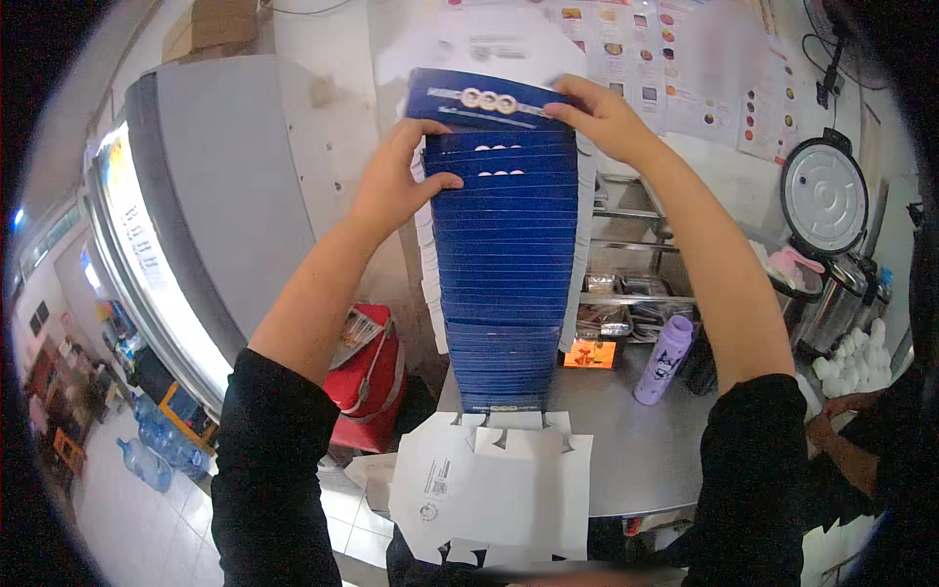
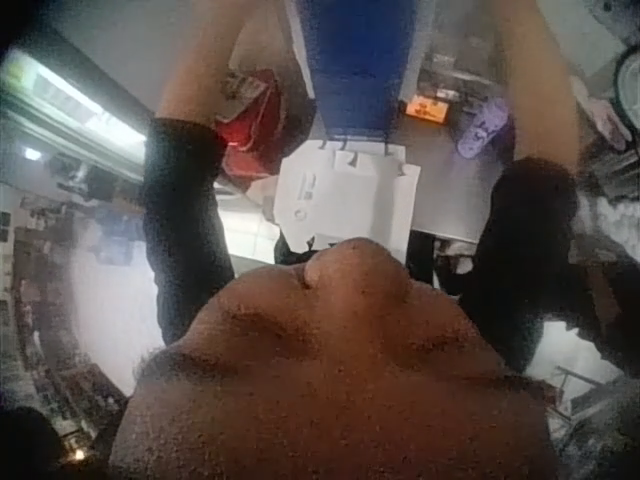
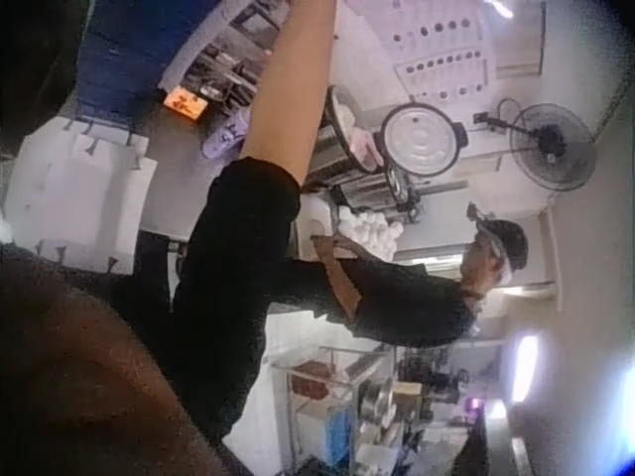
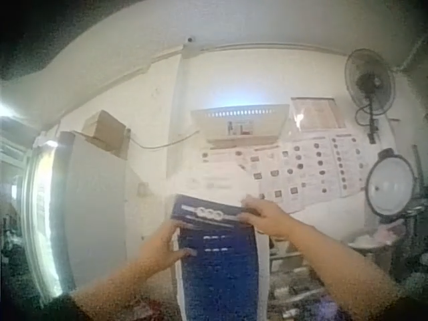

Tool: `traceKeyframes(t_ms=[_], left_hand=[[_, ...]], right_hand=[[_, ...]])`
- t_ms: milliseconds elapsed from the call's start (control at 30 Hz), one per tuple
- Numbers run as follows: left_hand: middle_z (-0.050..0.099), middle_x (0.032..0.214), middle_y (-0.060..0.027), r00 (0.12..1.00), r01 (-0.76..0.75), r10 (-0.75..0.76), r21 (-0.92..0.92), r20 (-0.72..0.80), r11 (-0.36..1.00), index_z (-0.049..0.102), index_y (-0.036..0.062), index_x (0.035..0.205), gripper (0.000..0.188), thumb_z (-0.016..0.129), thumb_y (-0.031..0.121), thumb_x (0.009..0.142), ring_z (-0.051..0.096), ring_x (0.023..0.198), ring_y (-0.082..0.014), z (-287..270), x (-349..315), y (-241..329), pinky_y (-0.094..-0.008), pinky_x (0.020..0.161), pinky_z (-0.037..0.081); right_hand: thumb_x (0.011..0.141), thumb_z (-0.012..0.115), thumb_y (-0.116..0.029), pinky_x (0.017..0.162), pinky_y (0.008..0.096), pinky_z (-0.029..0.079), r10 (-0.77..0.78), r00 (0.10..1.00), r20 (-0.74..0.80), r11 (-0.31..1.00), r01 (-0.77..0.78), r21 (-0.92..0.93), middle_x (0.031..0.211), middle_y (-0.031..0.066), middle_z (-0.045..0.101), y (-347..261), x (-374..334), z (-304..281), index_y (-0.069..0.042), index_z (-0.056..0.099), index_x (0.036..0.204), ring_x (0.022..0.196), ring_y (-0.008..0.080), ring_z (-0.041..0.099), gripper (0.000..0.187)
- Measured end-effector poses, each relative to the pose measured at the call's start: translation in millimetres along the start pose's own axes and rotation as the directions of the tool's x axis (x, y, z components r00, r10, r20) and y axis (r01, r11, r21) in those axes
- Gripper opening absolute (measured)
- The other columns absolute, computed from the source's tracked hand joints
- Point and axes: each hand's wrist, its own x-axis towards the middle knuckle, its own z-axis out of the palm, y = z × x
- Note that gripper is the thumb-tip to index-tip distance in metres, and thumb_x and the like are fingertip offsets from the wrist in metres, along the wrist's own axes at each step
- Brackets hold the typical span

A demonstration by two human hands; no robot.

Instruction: The recorder is assembling and stacking cardboard takeout boxes on a stainless steel work table in a commercial kitchen.

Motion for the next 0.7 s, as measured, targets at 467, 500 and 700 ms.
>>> traceKeyframes(t_ms=[467, 500, 700], left_hand=[[0.072, 0.101, -0.0103, 0.95, 0.304, -0.312, -0.177, -0.021, 0.936, 0.069, -0.0009, 0.096, 0.027, 0.069, 0.026, 0.091, 0.065, 0.093, -0.0166, -4, 18, -29, -0.0313, 0.076, 0.05], [0.072, 0.101, -0.0103, 0.958, 0.278, -0.285, -0.184, -0.015, 0.943, 0.069, -0.0009, 0.096, 0.027, 0.069, 0.026, 0.091, 0.065, 0.093, -0.0166, -6, 17, -30, -0.0313, 0.076, 0.05], [0.069, 0.109, -0.0094, 0.961, 0.273, -0.254, -0.251, 0.106, 0.929, 0.067, -0.002, 0.103, 0.031, 0.058, 0.026, 0.092, 0.062, 0.103, -0.0194, -7, 33, -46, -0.034, 0.089, 0.047]], right_hand=[[0.102, 0.047, -0.051, 0.091, 0.029, 0.041, 0.035, 0.943, -0.33, 0.937, 0.085, 0.34, 0.1, 0.0025, 0.064, 23, -7, 29, -0.007, 0.067, 0.106, 0.095, 0.013, 0.055, 0.049], [0.102, 0.041, -0.057, 0.093, 0.03, 0.041, 0.162, 0.94, -0.301, 0.926, -0.039, 0.376, 0.105, 0.0041, 0.064, 23, -10, 35, -0.008, 0.067, 0.113, 0.098, 0.0144, 0.056, 0.057], [0.099, 0.027, -0.069, 0.095, 0.0306, 0.046, 0.284, 0.932, -0.224, 0.794, -0.098, 0.6, 0.108, 0.0082, 0.065, 23, -26, 59, -0.013, 0.062, 0.128, 0.102, 0.0163, 0.059, 0.071]])
